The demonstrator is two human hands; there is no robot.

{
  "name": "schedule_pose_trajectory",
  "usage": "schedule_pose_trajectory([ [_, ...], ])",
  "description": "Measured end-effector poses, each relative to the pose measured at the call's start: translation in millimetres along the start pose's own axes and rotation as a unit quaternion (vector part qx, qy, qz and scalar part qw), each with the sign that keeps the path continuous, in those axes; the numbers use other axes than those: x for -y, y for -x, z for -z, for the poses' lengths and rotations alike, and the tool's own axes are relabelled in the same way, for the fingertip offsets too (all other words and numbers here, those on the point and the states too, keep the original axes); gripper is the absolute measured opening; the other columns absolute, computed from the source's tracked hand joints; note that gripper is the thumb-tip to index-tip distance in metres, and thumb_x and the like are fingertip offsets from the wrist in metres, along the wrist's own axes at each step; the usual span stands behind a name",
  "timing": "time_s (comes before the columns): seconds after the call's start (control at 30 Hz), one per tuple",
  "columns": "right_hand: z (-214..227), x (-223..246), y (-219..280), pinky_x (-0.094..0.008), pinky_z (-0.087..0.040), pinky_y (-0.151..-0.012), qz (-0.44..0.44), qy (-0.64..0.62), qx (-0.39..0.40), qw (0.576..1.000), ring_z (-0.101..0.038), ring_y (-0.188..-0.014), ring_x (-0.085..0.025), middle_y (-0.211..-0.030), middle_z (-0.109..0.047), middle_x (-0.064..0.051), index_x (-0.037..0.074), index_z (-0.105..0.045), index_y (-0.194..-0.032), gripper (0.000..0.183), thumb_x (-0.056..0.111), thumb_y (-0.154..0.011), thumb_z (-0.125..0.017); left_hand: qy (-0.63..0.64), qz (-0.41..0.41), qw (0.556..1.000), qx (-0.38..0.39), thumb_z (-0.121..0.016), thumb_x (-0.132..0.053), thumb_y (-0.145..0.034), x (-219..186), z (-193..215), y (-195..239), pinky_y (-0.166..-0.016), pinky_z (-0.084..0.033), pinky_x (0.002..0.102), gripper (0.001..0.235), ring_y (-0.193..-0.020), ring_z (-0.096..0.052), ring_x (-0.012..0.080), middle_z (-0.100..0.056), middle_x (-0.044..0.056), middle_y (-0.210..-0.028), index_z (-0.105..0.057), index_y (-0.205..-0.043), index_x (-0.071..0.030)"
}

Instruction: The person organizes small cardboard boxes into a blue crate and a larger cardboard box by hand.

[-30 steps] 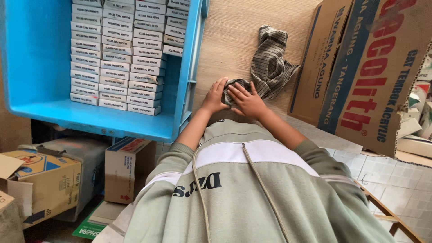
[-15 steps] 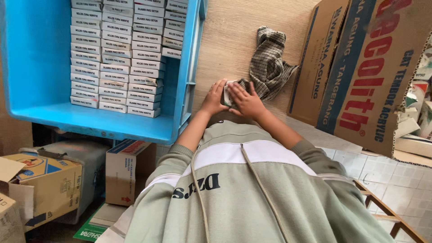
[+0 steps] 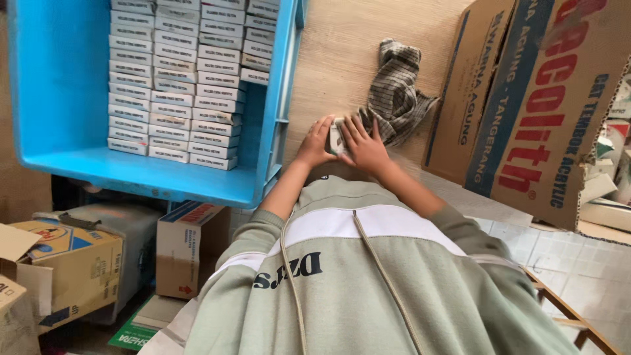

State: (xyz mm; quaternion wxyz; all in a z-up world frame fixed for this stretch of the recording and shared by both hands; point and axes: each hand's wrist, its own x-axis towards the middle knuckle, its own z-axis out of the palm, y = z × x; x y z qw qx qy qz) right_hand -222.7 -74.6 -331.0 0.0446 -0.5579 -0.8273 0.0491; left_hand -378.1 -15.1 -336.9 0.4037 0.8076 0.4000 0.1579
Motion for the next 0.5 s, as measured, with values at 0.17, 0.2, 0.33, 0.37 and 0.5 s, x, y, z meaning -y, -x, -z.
schedule_pose_trajectory([
  [0.17,-5.1,12.7,19.4,-0.071,-0.010,-0.108,0.081,0.027,0.012,0.996,-0.025,-0.147,-0.024,-0.157,-0.033,-0.005,0.020,-0.035,-0.150,0.076,0.065,-0.088,-0.038,-0.011,-0.003,1.000,0.005,-0.089,-0.020,-0.046,3.6,-2.8,1.4,-0.115,-0.033,0.050,0.117,-0.134,-0.042,0.0382,-0.040,0.018,-0.145,-0.033,-0.148,-0.011],
  [0.2,-4.9,11.4,15.0,-0.073,-0.017,-0.105,0.114,-0.008,0.010,0.993,-0.027,-0.146,-0.023,-0.158,-0.033,-0.003,0.022,-0.034,-0.151,0.073,0.060,-0.088,-0.041,-0.024,-0.010,1.000,-0.001,-0.087,-0.019,-0.048,4.3,-2.5,-1.1,-0.114,-0.033,0.050,0.114,-0.134,-0.043,0.0374,-0.041,0.018,-0.144,-0.033,-0.148,-0.010],
  [0.33,-2.2,-6.1,-3.2,-0.065,0.001,-0.112,0.059,0.065,-0.070,0.994,-0.026,-0.147,-0.019,-0.152,-0.042,0.001,0.027,-0.042,-0.147,0.068,0.067,-0.092,-0.040,-0.009,-0.027,1.000,0.006,-0.092,-0.040,-0.045,2.1,-0.4,2.4,-0.115,-0.032,0.051,0.121,-0.134,-0.041,0.0398,-0.041,0.020,-0.143,-0.034,-0.147,-0.007],
  [0.37,-1.2,-8.6,-1.0,-0.064,-0.014,-0.108,0.003,-0.005,-0.039,0.999,-0.023,-0.146,-0.028,-0.154,-0.036,0.000,0.027,-0.037,-0.149,0.063,0.058,-0.095,-0.040,-0.011,-0.023,1.000,0.012,-0.090,-0.031,-0.045,0.4,1.3,3.0,-0.115,-0.032,0.053,0.120,-0.134,-0.041,0.0400,-0.039,0.020,-0.144,-0.032,-0.148,-0.007],
  [0.5,-4.4,-13.7,25.1,-0.064,-0.038,-0.096,0.006,-0.058,-0.041,0.997,-0.022,-0.144,-0.041,-0.155,-0.035,-0.002,0.033,-0.046,-0.143,0.051,0.042,-0.093,-0.046,-0.017,-0.028,0.999,0.029,-0.089,-0.021,-0.042,3.1,0.1,1.9,-0.114,-0.031,0.053,0.125,-0.135,-0.040,0.0391,-0.037,0.018,-0.146,-0.029,-0.150,-0.008],
])
